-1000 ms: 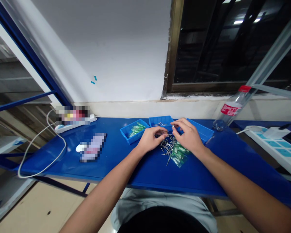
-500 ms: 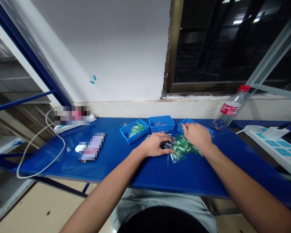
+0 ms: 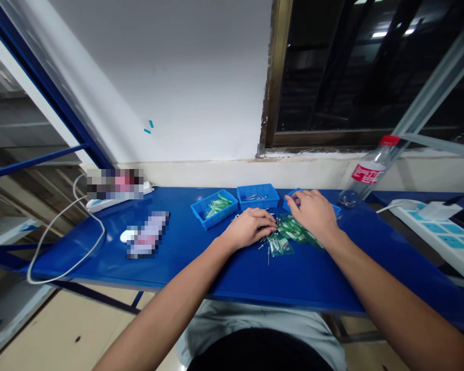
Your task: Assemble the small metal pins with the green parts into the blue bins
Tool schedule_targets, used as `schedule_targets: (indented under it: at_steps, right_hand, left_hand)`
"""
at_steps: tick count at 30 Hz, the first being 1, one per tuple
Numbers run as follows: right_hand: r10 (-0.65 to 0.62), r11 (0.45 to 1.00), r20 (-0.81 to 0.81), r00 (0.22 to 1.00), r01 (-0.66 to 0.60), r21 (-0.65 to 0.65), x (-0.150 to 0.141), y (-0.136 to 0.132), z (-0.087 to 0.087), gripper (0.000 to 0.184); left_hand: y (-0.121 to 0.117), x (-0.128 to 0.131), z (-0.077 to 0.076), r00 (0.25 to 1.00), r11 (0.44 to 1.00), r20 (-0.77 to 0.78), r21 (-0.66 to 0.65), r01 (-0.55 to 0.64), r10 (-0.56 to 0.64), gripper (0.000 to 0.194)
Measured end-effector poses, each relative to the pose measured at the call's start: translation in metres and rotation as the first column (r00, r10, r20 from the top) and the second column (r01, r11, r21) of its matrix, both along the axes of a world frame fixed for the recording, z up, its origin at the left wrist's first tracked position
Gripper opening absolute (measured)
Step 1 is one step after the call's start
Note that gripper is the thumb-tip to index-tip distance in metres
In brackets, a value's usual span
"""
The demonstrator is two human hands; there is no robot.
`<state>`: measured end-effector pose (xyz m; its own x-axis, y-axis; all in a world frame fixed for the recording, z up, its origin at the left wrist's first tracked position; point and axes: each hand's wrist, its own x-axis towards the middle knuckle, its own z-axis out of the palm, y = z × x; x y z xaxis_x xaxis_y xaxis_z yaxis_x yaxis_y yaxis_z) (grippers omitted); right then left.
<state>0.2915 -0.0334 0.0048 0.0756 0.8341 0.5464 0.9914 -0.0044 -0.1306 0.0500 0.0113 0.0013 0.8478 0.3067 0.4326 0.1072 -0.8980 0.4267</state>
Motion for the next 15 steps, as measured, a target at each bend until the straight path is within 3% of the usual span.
schedule_targets:
  at_steps: [3,8,11,15]
  right_hand:
    - [0.137,0.988,-0.072,0.988,-0.132,0.078,-0.005,-0.001,0.005,0.038]
    - [0.376,0.920,-0.275,0.885,-0.321,0.225,-0.018,-0.007,0.012,0.038]
    - [0.461,0.883,-0.512,0.725,-0.433,0.182,-0.029,-0.007,0.006,0.031]
    - [0.466,0.802,-0.787,0.404,-0.568,0.183,-0.042,-0.001,-0.011,0.041]
  left_hand:
    - [-0.006,0.001,0.004,0.995,0.996,0.079,-0.061,-0.059,0.064,0.020]
    - [-0.006,-0.003,0.007,0.893,0.915,0.260,-0.274,-0.297,0.368,0.014]
    - [0.000,-0.004,0.004,0.823,0.854,0.321,-0.401,-0.330,0.469,0.016]
    - [0.005,-0.002,-0.002,0.824,0.812,0.325,-0.528,-0.248,0.463,0.026]
